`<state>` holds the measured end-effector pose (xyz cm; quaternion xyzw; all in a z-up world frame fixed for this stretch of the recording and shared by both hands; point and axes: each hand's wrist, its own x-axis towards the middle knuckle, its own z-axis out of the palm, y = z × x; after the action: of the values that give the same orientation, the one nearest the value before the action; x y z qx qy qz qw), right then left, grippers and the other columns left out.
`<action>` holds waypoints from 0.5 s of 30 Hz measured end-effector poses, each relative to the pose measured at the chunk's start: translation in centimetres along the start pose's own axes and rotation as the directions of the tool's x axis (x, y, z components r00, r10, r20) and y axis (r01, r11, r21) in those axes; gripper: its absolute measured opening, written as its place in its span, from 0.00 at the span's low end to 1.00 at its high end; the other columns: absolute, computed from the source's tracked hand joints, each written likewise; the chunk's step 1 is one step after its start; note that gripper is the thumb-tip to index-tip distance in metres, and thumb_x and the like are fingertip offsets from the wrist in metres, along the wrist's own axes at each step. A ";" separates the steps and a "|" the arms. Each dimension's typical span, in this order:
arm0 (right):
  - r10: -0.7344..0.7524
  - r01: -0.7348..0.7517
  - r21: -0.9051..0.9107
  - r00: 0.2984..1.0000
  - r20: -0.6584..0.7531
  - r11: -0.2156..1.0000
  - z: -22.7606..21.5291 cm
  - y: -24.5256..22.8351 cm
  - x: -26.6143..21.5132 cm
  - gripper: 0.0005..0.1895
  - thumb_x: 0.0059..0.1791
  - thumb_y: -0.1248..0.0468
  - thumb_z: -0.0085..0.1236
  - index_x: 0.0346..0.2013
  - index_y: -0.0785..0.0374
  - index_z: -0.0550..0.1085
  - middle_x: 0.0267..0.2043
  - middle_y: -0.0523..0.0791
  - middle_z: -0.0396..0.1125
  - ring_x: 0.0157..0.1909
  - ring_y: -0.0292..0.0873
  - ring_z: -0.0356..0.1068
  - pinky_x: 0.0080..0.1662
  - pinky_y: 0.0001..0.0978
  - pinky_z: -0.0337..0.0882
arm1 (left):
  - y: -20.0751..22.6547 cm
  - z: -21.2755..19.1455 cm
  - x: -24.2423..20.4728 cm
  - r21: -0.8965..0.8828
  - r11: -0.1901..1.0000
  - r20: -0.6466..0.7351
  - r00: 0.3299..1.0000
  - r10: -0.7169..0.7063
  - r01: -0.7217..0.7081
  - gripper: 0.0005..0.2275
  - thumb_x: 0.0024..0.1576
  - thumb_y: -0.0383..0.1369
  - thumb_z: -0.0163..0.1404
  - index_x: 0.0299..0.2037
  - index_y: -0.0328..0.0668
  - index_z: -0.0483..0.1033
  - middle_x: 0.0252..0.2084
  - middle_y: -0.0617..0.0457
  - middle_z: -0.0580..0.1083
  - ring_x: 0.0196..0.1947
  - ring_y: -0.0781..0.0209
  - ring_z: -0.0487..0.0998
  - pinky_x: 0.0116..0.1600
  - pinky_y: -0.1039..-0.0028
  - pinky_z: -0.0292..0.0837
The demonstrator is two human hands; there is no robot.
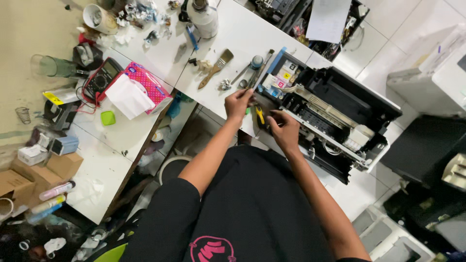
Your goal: The person works on the internal components of a disassembled printer placed on a cluttered workbench. They use their hands to manipulate wires and parts inside the device, then use a white cloth to wipe the internal mechanisms.
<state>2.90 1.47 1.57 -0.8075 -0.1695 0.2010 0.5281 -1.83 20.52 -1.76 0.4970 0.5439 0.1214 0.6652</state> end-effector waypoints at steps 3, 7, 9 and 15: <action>0.098 -0.096 -0.022 0.991 0.090 0.995 1.0 -1.5 -0.3 0.12 0.52 0.62 0.69 0.50 0.61 0.85 0.36 0.53 0.79 0.38 0.51 0.80 0.37 0.42 0.76 | -1.8 -3.1 5.6 0.095 0.994 -0.137 0.989 -0.046 0.059 0.12 0.50 0.43 0.68 0.42 0.54 0.89 0.28 0.50 0.84 0.25 0.60 0.87 0.29 0.77 0.82; 0.177 -0.164 -0.094 0.972 0.154 0.982 3.9 -1.0 0.6 0.13 0.52 0.59 0.70 0.50 0.57 0.85 0.38 0.51 0.80 0.41 0.53 0.81 0.41 0.42 0.77 | -0.8 -5.6 6.9 -0.154 0.984 -0.180 0.977 -0.112 0.084 0.15 0.56 0.36 0.66 0.51 0.40 0.84 0.42 0.38 0.84 0.35 0.48 0.89 0.36 0.68 0.87; 0.171 -0.149 -0.108 0.956 0.237 0.983 6.2 -1.8 3.0 0.16 0.49 0.57 0.69 0.51 0.55 0.84 0.35 0.48 0.80 0.38 0.48 0.81 0.44 0.44 0.78 | 0.0 -6.4 7.7 -0.232 0.969 -0.261 0.955 -0.144 0.082 0.15 0.54 0.33 0.67 0.50 0.38 0.85 0.42 0.40 0.84 0.36 0.48 0.89 0.39 0.68 0.87; 0.128 -0.056 -0.187 0.908 0.398 0.981 16.0 -4.5 10.9 0.16 0.50 0.57 0.64 0.52 0.54 0.83 0.34 0.44 0.80 0.40 0.48 0.82 0.49 0.45 0.77 | -0.9 -9.4 11.8 -0.428 0.904 -0.343 0.927 -0.152 -0.011 0.16 0.53 0.26 0.68 0.50 0.30 0.83 0.43 0.32 0.81 0.35 0.36 0.87 0.35 0.59 0.90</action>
<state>3.98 21.06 -1.65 -0.7971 -0.2543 0.3744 0.3997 -5.64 33.40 -8.77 0.2891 0.6374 0.3026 0.6469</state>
